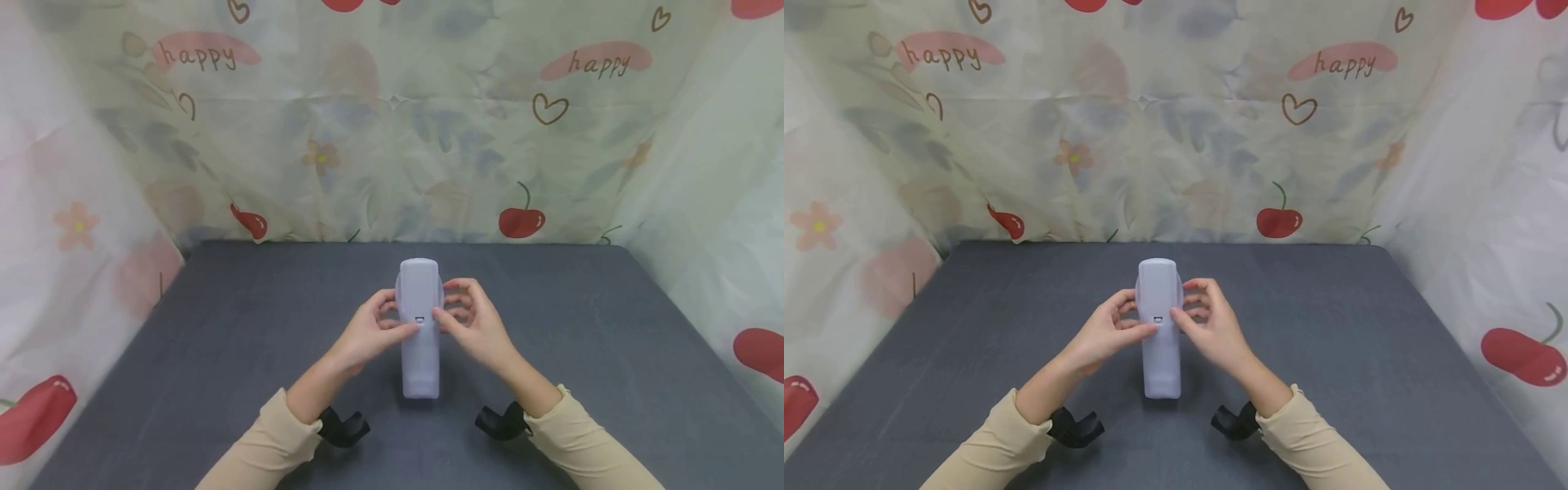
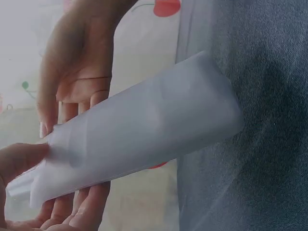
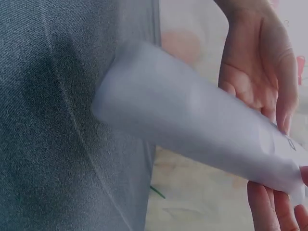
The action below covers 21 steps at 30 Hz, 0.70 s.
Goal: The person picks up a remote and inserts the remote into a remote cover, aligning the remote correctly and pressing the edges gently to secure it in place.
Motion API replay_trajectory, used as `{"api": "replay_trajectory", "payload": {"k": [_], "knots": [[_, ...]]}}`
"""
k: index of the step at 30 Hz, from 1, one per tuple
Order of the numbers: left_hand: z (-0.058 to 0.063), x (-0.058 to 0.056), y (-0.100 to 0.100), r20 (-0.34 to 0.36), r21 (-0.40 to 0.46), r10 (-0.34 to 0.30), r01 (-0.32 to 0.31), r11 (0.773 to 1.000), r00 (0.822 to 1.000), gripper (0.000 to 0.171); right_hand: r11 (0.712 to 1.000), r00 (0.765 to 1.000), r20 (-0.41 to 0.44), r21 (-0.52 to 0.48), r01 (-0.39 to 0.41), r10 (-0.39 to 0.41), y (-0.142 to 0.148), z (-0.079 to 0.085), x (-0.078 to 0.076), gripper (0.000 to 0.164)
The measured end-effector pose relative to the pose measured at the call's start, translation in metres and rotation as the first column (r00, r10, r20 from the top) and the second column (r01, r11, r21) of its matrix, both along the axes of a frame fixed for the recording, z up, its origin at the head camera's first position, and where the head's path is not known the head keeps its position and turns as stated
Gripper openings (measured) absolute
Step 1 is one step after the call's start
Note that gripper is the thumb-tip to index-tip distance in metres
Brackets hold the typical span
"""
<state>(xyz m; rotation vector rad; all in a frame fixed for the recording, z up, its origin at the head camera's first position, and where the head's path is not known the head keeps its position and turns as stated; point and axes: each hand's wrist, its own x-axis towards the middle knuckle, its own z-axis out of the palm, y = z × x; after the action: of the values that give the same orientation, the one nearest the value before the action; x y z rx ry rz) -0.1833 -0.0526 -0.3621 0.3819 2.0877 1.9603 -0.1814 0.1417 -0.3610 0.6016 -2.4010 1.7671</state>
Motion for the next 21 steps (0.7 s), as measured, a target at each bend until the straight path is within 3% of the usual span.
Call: {"api": "replay_trajectory", "payload": {"k": [4,9,14,17,21], "knots": [[0.002,0.001,0.002,-0.014,-0.003,0.019,-0.019,1.000,1.000,0.056,1.000,1.000,-0.014,-0.013,0.001,-0.001,-0.001,-0.001,0.001,0.039],[0.009,0.001,0.006,-0.071,0.022,0.128,-0.126,0.992,0.989,0.068,1.000,0.999,-0.040,-0.010,0.016,-0.016,-0.003,-0.003,0.003,0.038],[0.013,-0.001,0.006,-0.129,0.061,0.227,-0.221,0.973,0.965,0.052,1.000,0.998,-0.060,-0.009,-0.005,0.004,-0.007,-0.002,0.005,0.035],[0.015,-0.002,0.006,-0.140,0.064,0.244,-0.237,0.969,0.960,0.043,1.000,0.998,-0.059,-0.004,-0.018,0.018,-0.007,0.000,0.007,0.030],[0.015,-0.002,0.004,-0.145,0.067,0.212,-0.204,0.977,0.966,0.040,1.000,0.999,-0.048,-0.017,-0.025,0.024,-0.007,0.000,0.008,0.026]]}}
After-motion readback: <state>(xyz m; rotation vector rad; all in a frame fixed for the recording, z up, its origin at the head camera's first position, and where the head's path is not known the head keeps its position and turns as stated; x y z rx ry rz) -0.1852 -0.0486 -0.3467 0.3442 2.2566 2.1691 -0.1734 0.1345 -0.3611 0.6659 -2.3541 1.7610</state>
